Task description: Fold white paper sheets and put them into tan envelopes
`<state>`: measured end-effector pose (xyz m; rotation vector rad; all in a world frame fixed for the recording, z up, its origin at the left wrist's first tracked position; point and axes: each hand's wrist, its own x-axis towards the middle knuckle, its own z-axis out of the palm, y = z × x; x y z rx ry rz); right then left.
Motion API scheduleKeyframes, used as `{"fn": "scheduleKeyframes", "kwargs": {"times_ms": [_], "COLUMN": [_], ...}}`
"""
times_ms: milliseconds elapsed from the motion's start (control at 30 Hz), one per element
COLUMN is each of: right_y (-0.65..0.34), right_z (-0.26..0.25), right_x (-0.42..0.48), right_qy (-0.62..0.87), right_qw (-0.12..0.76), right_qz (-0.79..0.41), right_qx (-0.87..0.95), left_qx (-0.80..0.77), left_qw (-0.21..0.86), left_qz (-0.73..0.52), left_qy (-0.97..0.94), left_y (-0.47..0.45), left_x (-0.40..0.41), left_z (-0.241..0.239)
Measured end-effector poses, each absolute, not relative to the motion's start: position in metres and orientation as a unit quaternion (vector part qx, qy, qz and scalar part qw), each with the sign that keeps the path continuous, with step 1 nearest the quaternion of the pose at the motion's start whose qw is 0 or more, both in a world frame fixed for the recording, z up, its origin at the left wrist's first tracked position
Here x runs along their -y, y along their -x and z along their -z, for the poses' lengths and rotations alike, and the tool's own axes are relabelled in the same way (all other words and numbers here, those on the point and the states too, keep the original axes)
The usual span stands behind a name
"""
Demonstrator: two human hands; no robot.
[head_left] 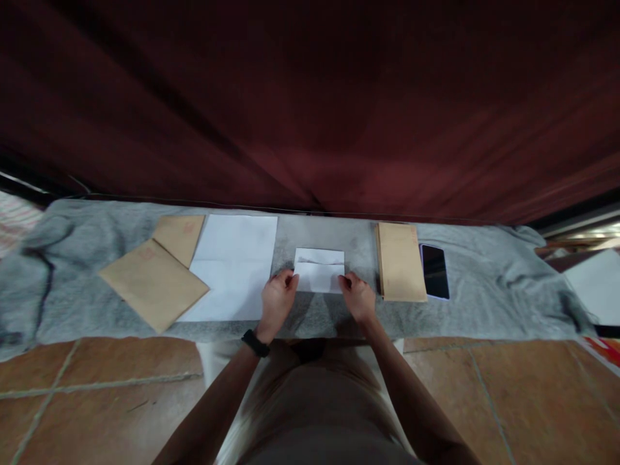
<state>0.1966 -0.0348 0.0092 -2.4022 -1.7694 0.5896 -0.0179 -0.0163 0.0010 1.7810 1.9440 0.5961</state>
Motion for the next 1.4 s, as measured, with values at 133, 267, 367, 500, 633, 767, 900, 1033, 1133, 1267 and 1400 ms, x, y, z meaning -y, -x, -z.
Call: {"fn": "scheduleKeyframes", "kwargs": {"times_ms": [133, 267, 367, 500, 633, 767, 900, 1033, 1133, 1267, 1400], "right_y": [-0.196, -0.197, -0.197, -0.197, -0.197, -0.196, -0.195, -0.194, -0.193, -0.191, -0.190], "right_z": [-0.012, -0.014, -0.015, -0.015, -0.013, -0.014, -0.015, -0.015, -0.014, -0.012, -0.009], "right_x": [0.029, 0.024, 0.020, 0.016, 0.012, 0.009, 0.006, 0.003, 0.001, 0.000, 0.001], "right_qy": [0.793, 0.792, 0.793, 0.798, 0.798, 0.799, 0.802, 0.801, 0.798, 0.795, 0.795], "right_qw": [0.037, 0.031, 0.022, 0.022, 0.018, 0.014, 0.013, 0.012, 0.007, 0.007, 0.005], "right_qz": [-0.195, -0.195, -0.195, -0.193, -0.188, -0.177, -0.168, -0.150, -0.140, -0.124, -0.105], "right_qx": [0.577, 0.578, 0.577, 0.570, 0.572, 0.574, 0.572, 0.580, 0.586, 0.594, 0.598], "left_qx": [-0.724, -0.729, -0.716, -0.682, -0.649, -0.669, -0.686, -0.692, -0.697, -0.700, -0.708], "left_qw": [0.195, 0.216, 0.258, 0.326, 0.371, 0.337, 0.305, 0.292, 0.284, 0.275, 0.247], "left_qz": [-0.177, -0.170, -0.206, -0.297, -0.333, -0.300, -0.267, -0.259, -0.252, -0.241, -0.227], "left_qy": [-0.637, -0.626, -0.615, -0.584, -0.574, -0.591, -0.604, -0.607, -0.608, -0.613, -0.621], "left_y": [0.014, 0.014, 0.018, 0.026, 0.031, 0.028, 0.023, 0.021, 0.020, 0.017, 0.013], "left_x": [0.009, 0.002, -0.002, -0.004, -0.003, -0.005, -0.008, -0.009, -0.011, -0.012, -0.012], "left_z": [-0.003, -0.005, -0.003, 0.006, 0.014, 0.013, 0.010, 0.006, 0.004, 0.000, -0.003]}}
